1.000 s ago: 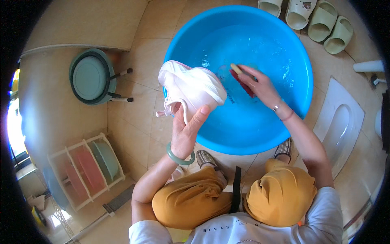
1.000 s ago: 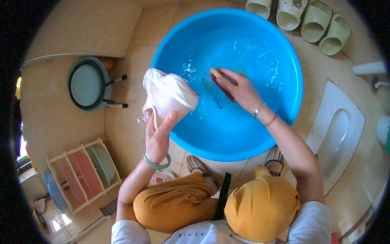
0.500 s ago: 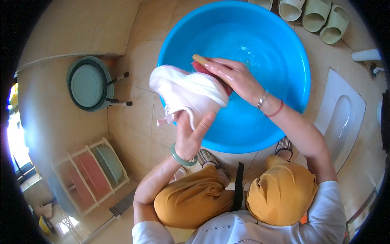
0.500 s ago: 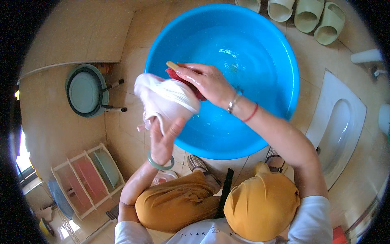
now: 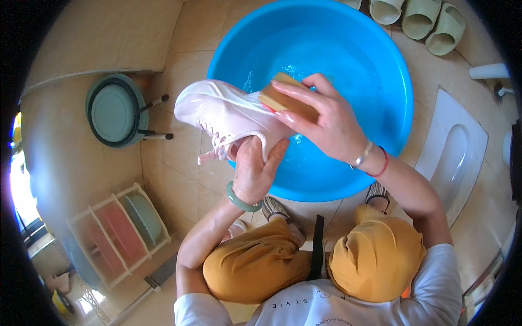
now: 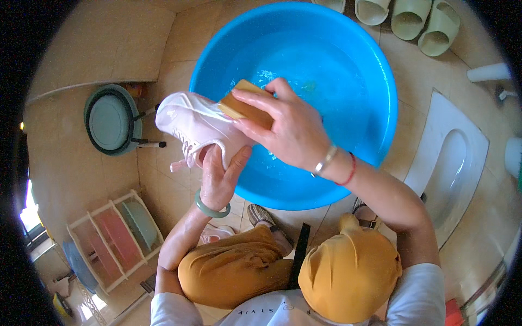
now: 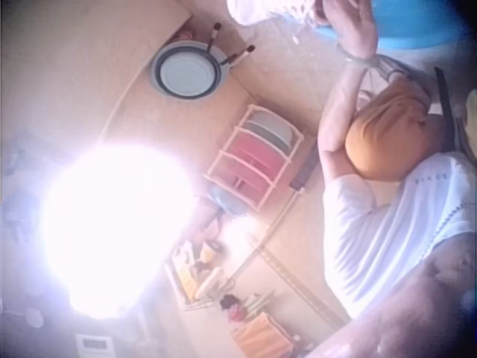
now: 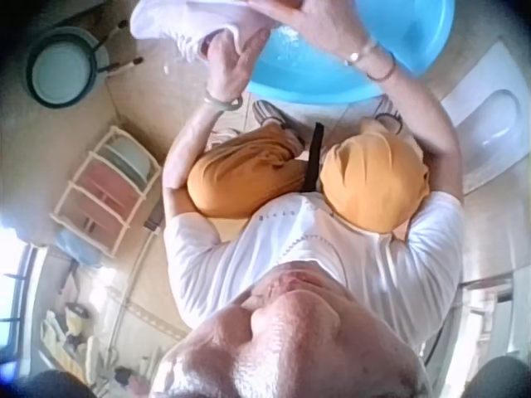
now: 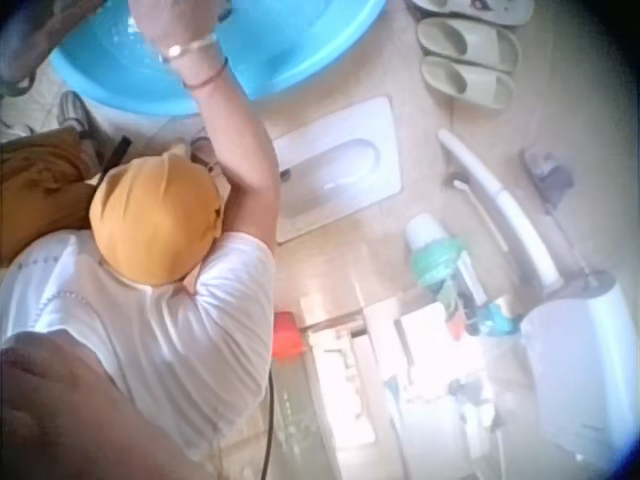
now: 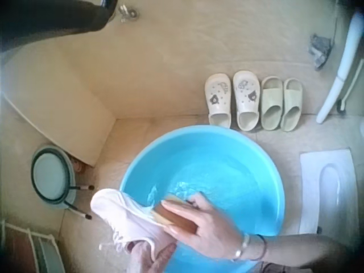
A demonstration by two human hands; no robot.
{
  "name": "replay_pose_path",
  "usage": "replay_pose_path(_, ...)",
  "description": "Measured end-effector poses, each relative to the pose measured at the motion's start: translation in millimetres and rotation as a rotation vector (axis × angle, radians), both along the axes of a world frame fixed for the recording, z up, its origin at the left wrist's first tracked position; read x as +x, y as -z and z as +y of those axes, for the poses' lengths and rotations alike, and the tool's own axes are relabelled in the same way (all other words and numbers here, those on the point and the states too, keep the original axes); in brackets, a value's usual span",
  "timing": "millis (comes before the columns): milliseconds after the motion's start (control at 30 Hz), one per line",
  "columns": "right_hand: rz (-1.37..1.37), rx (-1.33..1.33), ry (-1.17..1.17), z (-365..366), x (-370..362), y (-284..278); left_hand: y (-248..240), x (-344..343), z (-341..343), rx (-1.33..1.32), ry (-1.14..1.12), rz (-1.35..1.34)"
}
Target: The person scrubs a pair of white clogs and a pair of pink sneakers in a blue basin filled with water using a sponge. They clean the exterior and interior of the clogs first, then proceed to scrub the sneakers, rinsing them in the water.
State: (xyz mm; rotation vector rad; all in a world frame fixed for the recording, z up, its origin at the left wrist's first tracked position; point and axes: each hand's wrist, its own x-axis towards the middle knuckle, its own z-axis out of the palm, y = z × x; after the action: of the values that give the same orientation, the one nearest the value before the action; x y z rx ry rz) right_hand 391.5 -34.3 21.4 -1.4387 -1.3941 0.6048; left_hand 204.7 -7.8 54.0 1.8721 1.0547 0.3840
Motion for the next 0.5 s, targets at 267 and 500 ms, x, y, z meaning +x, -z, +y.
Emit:
replay_pose_path(267, -0.019, -0.396, -0.08, 65.5, 12.6, 100.4, -15.9, 3.7, -10.8, -0.042, 0.096, 0.008)
replay_pose_path(500, 0.11, -0.803, -0.245, 39.5, 38.1, 128.5, -32.1, 3.0, -4.3, -0.141, -0.128, -0.086)
